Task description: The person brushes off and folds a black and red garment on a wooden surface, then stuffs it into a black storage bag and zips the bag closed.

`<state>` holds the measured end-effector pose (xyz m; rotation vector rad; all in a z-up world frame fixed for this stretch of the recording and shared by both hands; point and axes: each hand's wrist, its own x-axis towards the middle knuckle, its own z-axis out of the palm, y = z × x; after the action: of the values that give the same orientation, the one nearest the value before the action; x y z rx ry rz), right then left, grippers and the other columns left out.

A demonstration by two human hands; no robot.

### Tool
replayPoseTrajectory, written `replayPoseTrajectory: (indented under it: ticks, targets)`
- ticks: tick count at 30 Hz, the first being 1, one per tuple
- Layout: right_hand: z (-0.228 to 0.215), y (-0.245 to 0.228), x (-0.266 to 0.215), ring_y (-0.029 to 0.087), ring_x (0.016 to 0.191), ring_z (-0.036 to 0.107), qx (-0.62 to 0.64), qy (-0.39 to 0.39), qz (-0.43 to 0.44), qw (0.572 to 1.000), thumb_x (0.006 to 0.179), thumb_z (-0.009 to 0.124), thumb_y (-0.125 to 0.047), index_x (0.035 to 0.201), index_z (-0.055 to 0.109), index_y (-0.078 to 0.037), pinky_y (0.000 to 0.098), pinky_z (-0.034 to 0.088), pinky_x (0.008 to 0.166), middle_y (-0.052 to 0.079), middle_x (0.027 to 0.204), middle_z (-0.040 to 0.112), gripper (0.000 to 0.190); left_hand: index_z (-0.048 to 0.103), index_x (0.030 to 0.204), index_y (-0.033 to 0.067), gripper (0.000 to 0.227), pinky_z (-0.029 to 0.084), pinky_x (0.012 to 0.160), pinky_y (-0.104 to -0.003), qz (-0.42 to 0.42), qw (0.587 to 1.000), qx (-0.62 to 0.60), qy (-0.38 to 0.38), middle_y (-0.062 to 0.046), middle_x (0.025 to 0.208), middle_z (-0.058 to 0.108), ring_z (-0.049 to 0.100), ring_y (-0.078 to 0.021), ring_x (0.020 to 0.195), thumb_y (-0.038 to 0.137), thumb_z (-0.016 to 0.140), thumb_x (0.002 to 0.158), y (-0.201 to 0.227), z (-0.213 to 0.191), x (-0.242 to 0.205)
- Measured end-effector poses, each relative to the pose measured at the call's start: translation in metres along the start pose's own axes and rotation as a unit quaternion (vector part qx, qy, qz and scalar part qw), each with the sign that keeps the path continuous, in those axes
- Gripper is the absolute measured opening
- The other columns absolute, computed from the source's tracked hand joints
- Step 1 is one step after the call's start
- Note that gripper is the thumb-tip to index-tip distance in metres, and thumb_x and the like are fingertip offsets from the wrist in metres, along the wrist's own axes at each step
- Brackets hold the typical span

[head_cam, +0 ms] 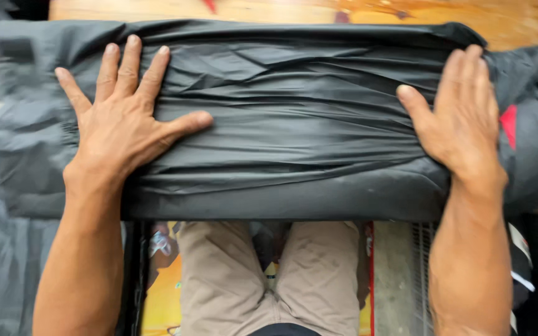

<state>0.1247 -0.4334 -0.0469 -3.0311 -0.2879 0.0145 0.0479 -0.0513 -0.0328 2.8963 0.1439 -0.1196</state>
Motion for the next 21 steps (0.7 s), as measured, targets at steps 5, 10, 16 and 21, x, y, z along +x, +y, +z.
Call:
replayPoseTrajectory:
  ticks: [5,10,16,21]
  targets:
    - [-0.014,-0.023,-0.009,0.036,0.144,0.003,0.044,-0.048,0.09,0.994,0.091,0.026,-0.063,0.15,0.006,0.002,0.0494,0.006,0.114,0.021,0.156,0.0,0.09,0.015,0.15,0.0314,0.1,-0.015,0.094,-0.076,-0.078,0.995,0.036,-0.041,-0.004,0.159,0.003,0.0,-0.026,0.145,0.09,0.021,0.069,-0.029,-0.018,-0.004]
    - [-0.011,-0.019,-0.007,0.037,0.144,0.004,0.036,-0.039,0.088,0.995,0.091,0.026,-0.064,0.15,0.008,0.003,0.0504,0.007,0.114,0.022,0.156,0.002,0.091,0.01,0.152,0.0309,0.095,-0.008,0.101,-0.07,-0.2,0.977,-0.046,-0.055,-0.011,0.159,-0.002,0.002,-0.0389,0.145,0.079,0.031,0.072,-0.055,-0.04,-0.013]
    - [-0.019,-0.013,-0.006,0.046,0.139,0.012,0.014,-0.007,0.015,1.0,0.093,0.039,-0.054,0.146,0.019,0.009,0.0527,0.011,0.11,0.033,0.15,0.014,0.085,0.044,0.148,-0.0112,0.097,0.007,0.092,-0.081,0.072,0.975,0.041,0.207,-0.038,0.152,0.019,0.011,-0.052,0.137,0.064,0.055,0.087,-0.051,-0.036,-0.016]
    - [-0.036,-0.05,-0.011,0.052,0.128,0.036,-0.074,0.174,-0.221,0.957,0.08,0.076,-0.024,0.142,0.04,0.011,0.0553,0.028,0.105,0.037,0.14,0.039,0.08,0.043,0.139,0.004,0.096,0.024,0.102,-0.069,0.3,0.928,0.017,0.22,-0.022,0.142,0.039,0.035,-0.0431,0.131,0.048,0.083,0.064,0.034,-0.025,-0.025]
